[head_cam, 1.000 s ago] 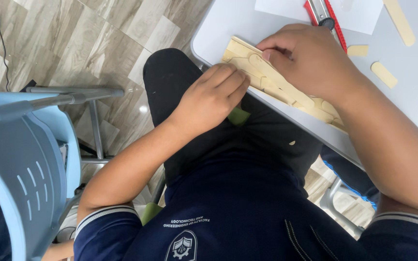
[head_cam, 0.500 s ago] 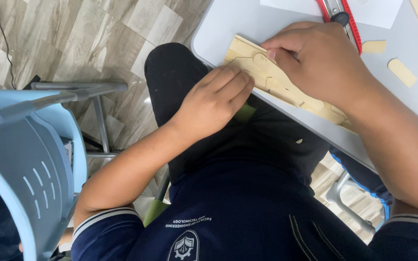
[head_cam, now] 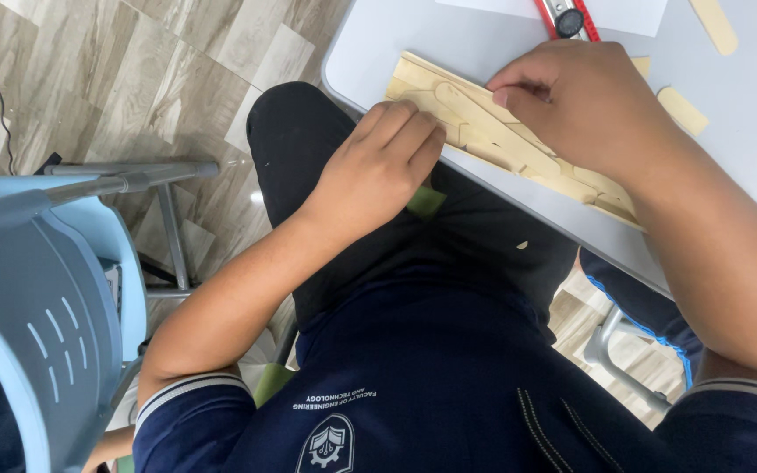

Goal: The person assembles a long rectangular structure from popsicle sticks using a hot glue gun. They apply glue to the edges of the sticks and press them together, occasionally adjusting the alignment and adding more sticks to extend the structure.

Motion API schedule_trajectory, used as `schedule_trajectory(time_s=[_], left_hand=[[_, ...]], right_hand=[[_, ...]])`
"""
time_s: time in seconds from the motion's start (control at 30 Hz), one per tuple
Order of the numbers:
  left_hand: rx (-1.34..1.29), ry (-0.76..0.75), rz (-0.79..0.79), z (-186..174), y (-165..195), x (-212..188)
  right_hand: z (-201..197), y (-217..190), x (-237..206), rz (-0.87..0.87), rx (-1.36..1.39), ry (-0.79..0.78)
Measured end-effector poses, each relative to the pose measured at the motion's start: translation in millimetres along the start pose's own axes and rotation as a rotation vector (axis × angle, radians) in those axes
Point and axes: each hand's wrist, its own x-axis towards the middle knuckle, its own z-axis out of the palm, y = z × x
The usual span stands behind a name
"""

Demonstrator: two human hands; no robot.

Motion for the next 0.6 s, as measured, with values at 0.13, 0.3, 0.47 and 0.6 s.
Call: schedule_trajectory(time_s=[0.13,0.3,0.47,0.6], left_hand=[[-0.015,0.0,0.012,4.6,-1.0,3.7],[-0.089,-0.055,-0.022,5.7,-3.1,2.4],[-0.104,-0.063,-0.062,6.2,-2.6,2.8],[-0.094,-0.066,-0.083,6.2,-0.9,4.3]], right_hand=[[3.7,4.2,1.0,-0.059,-0.09,0.04],[3.3,7.0,0.1,0.013,-0.059,-0.005],[2.1,4.0,2.1,-0.064,-0.074,0.016],[-0.6,-3.0,4.4,-0.091,-0.087,0.02]])
